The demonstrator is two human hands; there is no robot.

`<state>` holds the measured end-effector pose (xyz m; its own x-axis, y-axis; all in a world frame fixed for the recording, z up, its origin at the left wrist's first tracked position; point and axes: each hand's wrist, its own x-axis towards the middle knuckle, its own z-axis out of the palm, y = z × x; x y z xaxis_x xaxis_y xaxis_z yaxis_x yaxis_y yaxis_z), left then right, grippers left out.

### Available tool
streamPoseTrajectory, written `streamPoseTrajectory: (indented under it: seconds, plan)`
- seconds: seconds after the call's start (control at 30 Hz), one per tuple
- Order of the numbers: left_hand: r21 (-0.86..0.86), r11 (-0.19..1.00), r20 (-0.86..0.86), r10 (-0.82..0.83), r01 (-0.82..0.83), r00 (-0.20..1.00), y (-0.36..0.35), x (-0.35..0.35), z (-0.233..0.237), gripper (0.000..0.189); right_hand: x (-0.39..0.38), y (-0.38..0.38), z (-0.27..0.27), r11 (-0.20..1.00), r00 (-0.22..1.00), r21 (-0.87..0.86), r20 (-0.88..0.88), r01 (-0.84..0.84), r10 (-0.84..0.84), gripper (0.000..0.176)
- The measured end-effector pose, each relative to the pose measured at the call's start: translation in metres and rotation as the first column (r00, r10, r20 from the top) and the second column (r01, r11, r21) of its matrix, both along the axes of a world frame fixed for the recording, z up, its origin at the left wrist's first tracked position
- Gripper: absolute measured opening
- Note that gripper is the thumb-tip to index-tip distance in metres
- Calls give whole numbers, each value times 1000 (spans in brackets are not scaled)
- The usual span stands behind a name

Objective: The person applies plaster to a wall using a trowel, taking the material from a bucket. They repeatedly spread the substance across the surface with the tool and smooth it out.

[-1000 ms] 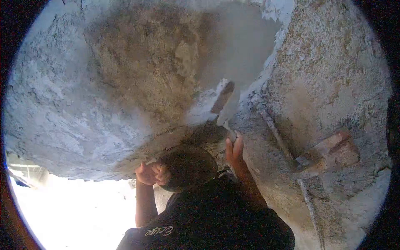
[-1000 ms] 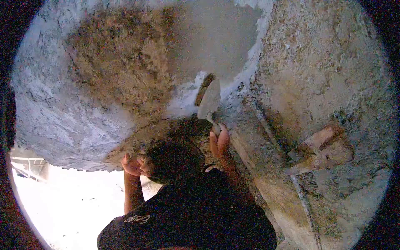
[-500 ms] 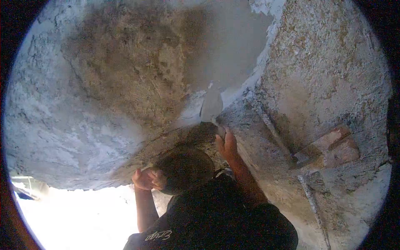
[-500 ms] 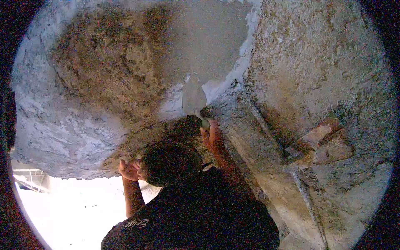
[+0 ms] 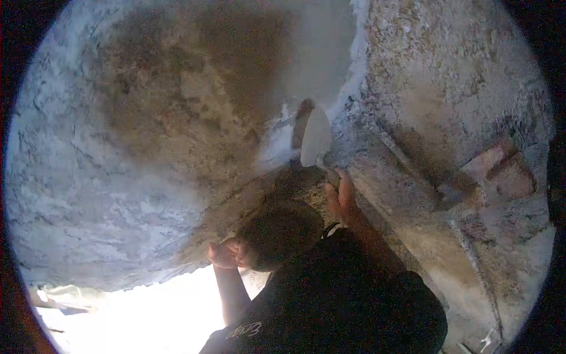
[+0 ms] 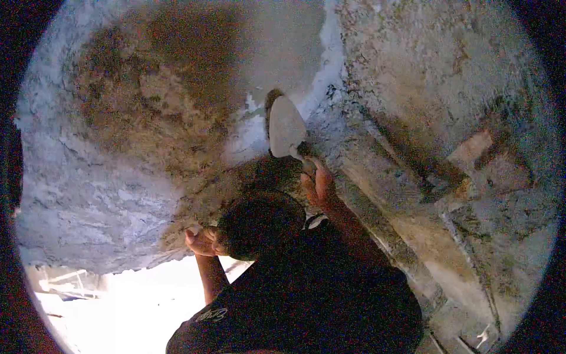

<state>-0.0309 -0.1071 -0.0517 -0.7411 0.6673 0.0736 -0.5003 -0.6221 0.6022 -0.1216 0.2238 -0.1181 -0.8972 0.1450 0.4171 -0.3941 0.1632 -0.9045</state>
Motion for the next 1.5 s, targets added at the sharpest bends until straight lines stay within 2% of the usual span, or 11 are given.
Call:
streamPoseTrajectory:
  seconds: [0.13, 0.23, 0.3, 0.5, 0.6, 0.7, 0.8, 0.9, 1.13, 1.3, 1.5]
  plan:
    - [21, 999, -1, -44, 44, 999, 3, -2, 10, 78, 8, 0, -10, 993, 978, 115, 208, -28, 4, 42]
    - [-11, 995, -30, -97, 97, 995, 3, -4, 14, 69, 22, 21, 52, 926, 998, 372, 52, -55, 39, 38]
    - [3, 998, -6, -65, 65, 998, -1, 1, 5, 74, 28, 47, 84, 636, 883, 615, 273, -466, 383, 33]
    - [73, 993, -20, -92, 93, 996, -3, -3, -4, 80, 32, 55, 109, 255, 730, 801, 298, -541, 615, 36]
    - [117, 989, 4, -89, 88, 996, 0, 0, -8, 78, 28, 13, 120, 86, 608, 630, 691, -772, 391, 34]
    - [139, 988, -12, -65, 66, 998, 0, 2, -7, 80, 26, -24, 127, -115, 636, 727, 655, -677, 408, 29]
    - [368, 903, -33, -226, 222, 974, 4, -3, -9, 85, 30, -42, 84, 188, 740, 859, 277, -477, 613, 27]
    - [232, 956, -85, -167, 182, 982, -3, -3, -7, 76, 33, -68, 83, 111, 789, 952, 167, -285, 591, 27]
    - [-1, 979, 24, 205, -205, 978, 2, 15, 4, 70, 31, -82, 61, -63, 664, 782, 565, -620, 490, 14]
    - [91, 995, -70, -31, 37, 997, -10, 3, -2, 76, 43, -104, 115, -14, 657, 779, 538, -627, 528, 10]
    - [171, 982, -113, -59, 78, 992, -1, 2, 11, 68, 25, -100, 87, -285, 438, 669, 693, -686, 573, 20]
